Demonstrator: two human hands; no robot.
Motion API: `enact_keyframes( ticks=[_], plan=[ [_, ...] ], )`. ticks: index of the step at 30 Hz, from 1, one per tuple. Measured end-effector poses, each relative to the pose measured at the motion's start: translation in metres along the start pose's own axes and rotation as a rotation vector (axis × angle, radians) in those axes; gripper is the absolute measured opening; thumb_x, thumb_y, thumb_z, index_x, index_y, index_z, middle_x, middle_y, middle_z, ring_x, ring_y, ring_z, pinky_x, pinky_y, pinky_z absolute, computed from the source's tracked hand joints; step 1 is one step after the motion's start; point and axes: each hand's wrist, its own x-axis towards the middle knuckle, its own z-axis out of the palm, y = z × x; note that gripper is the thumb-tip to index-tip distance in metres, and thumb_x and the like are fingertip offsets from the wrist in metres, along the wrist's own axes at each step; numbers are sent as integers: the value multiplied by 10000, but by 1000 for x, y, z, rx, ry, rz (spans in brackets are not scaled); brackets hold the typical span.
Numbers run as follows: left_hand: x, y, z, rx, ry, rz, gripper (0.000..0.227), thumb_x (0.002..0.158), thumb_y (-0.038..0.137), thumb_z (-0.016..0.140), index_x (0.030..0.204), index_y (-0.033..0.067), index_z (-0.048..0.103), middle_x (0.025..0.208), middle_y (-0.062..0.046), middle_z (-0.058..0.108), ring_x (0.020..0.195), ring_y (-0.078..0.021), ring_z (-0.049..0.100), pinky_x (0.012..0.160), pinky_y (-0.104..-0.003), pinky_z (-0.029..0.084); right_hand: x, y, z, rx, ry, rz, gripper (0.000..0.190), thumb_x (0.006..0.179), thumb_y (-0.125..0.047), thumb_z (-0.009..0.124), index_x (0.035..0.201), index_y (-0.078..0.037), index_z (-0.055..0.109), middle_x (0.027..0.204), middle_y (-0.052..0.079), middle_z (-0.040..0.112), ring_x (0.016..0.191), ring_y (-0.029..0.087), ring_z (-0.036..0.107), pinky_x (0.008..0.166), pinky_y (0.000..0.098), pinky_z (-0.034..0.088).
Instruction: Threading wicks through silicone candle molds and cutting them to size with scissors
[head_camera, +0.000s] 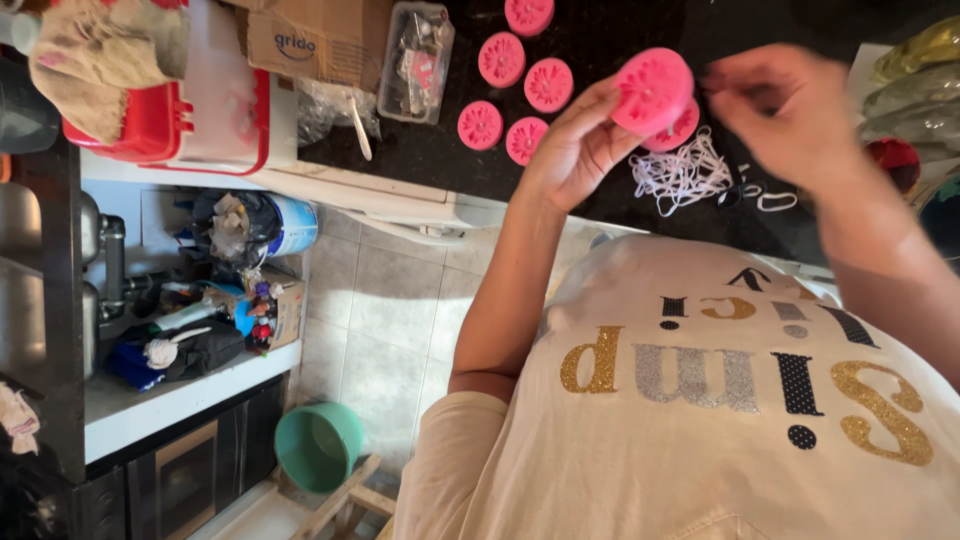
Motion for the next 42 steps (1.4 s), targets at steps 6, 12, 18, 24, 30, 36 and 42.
enact_keyframes(
  ticks=[6,12,18,24,30,36,42],
  plan=[
    [-14,-2,-31,5,308,6,242,869,-20,781,1069,-8,644,1122,-208,688,1082,-343,686,933,-453,631,-43,21,-6,-1007,-464,767,353,1027,-312,664,1348,-174,713,1085,84,828,969,304,793,866,448,636],
    [-26,-7,-51,-143,343,-52,150,916,18,747,1053,-14,699,1040,-144,758,977,-207,747,856,-311,656,-102,103,21,-1157,-279,658,439,921,-507,702,1248,-220,758,988,65,788,906,357,763,665,492,635],
    [-28,-12,-61,-514,260,-164,229,938,-28,678,1154,-32,606,1140,-220,659,1103,-308,675,883,-348,678,-124,118,22,-1190,-55,407,268,896,-487,722,1035,-278,817,874,-78,747,755,269,729,607,440,576],
    [-33,-17,-62,-340,293,-164,363,980,142,674,1178,-149,585,1095,-184,653,948,-228,699,626,-267,674,-117,82,21,-760,273,87,233,929,-74,853,1108,69,809,811,105,737,694,198,703,675,329,602],
    [-38,-33,-75,-250,311,-116,357,1023,191,633,1223,-103,639,1115,-188,709,926,-231,694,616,-255,585,-113,-5,1,-368,347,296,313,1159,44,978,1219,168,697,1049,253,725,835,243,679,675,336,586],
    [-38,-42,-62,-193,385,-61,260,1026,187,604,1170,-15,684,1358,-193,648,1030,-244,728,683,-301,500,-138,22,-16,734,-245,570,401,982,-211,623,1260,77,603,833,81,678,496,71,451,381,185,344],
    [-39,-40,-41,-242,451,-62,281,974,131,657,1112,-113,683,1353,-199,643,1041,-273,737,859,-338,629,-133,7,10,644,-197,850,683,801,-495,712,1188,62,632,771,55,509,806,109,514,541,188,242]
  ],
)
